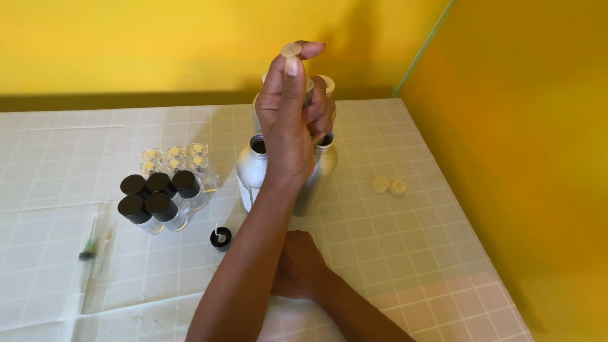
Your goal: Filling small glass vials with fragrance liquid from large aluminum bottles using a syringe.
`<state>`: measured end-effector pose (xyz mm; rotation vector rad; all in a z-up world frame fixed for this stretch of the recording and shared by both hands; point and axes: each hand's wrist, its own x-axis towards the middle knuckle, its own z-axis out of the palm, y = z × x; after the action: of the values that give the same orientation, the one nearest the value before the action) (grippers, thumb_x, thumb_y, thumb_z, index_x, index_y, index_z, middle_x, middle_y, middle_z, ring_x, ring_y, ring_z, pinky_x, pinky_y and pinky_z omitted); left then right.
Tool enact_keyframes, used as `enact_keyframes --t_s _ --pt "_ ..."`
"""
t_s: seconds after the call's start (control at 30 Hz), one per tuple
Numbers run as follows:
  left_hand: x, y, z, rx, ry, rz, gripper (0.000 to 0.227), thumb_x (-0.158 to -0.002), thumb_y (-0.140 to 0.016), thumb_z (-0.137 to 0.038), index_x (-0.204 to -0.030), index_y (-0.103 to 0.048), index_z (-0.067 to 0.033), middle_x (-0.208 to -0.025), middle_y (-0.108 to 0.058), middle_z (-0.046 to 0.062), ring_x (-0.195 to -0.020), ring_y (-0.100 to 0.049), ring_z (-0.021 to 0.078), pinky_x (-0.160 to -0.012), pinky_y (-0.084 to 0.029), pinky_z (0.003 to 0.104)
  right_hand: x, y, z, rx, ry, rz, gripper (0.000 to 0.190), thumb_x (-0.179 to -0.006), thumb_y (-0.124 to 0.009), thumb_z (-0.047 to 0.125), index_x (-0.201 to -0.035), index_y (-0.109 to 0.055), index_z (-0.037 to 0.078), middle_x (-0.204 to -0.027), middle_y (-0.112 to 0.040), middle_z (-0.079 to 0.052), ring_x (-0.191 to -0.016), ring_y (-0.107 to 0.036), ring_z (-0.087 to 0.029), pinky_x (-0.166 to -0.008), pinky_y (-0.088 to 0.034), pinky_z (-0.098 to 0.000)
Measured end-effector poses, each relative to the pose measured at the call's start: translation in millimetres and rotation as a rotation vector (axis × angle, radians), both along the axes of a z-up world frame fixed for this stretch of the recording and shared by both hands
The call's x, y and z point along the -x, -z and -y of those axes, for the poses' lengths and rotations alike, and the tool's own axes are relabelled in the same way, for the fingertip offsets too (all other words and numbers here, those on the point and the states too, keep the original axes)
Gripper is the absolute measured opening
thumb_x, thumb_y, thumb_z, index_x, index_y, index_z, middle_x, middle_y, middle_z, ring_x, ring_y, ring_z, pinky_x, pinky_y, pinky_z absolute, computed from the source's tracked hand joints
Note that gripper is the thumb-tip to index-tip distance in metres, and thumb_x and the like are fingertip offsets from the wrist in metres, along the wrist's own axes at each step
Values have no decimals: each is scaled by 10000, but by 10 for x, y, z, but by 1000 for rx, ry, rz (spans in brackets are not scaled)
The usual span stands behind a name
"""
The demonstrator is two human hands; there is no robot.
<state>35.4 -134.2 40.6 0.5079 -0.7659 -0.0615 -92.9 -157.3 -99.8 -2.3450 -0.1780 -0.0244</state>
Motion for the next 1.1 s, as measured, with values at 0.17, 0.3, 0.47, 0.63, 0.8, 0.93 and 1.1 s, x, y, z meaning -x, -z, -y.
enact_keyframes --t_s 0.17,0.3,0.47,0.63,0.8,0.93,1.1 --pt "16 1 1 18 -10 -7 361 -1137 -555 -425 -1323 -641 -128 -667 -288 -52 -527 -177 56 -501 -176 244 -6 -48 -12 77 -10 -48 315 -675 -802 332 -682 -565 125 -678 -672 -43 -565 -537 -279 -604 -456 -355" --pt "3 15 2 -46 -86 -3 419 -1126 -532 -490 -1358 -631 -154 -664 -287 -61 -514 -177 50 -487 -194 244 5 -30 -6 5 1 -6 322 -665 -816 301 -664 -546 125 -634 -641 -26 -535 -506 -256 -575 -438 -348" --pt "-10 -45 -53 -69 -218 21 402 -1147 -504 -411 -1406 -601 -120 -699 -463 -39 -536 -364 71 -518 -369 256 11 -40 9 -128 5 44 290 -640 -822 266 -788 -644 91 -698 -689 -42 -543 -524 -244 -565 -465 -334" --pt "238 -275 -528 109 -325 -2 367 -1150 -598 -341 -1430 -602 -104 -878 -586 23 -768 -560 147 -670 -511 325 45 -203 -38 -246 16 14 279 -654 -820 200 -895 -721 99 -723 -700 12 -571 -527 -149 -554 -457 -290" --pt "743 -541 -1165 282 -273 196 295 -1146 -582 -399 -1281 -651 -145 -835 -416 -8 -709 -385 135 -671 -366 323 49 -180 -65 -106 -43 268 588 -733 -857 293 -1254 -641 128 -688 -618 32 -571 -588 -147 -562 -481 -280" --pt "983 -482 -1438 153 -307 124 155 -1036 -574 -330 -1067 -565 -179 -739 -381 -34 -658 -377 116 -665 -338 307 88 -117 -63 -128 -32 268 627 -754 -854 279 -1310 -612 118 -702 -605 19 -579 -555 -141 -559 -471 -282" --pt "961 -103 -1716 1 -305 55 223 -984 -604 -292 -885 -527 -106 -576 -352 -27 -513 -354 115 -550 -347 281 245 -341 -51 -149 110 555 309 -856 -788 271 -1122 -745 120 -627 -654 -47 -473 -582 -222 -484 -496 -337"
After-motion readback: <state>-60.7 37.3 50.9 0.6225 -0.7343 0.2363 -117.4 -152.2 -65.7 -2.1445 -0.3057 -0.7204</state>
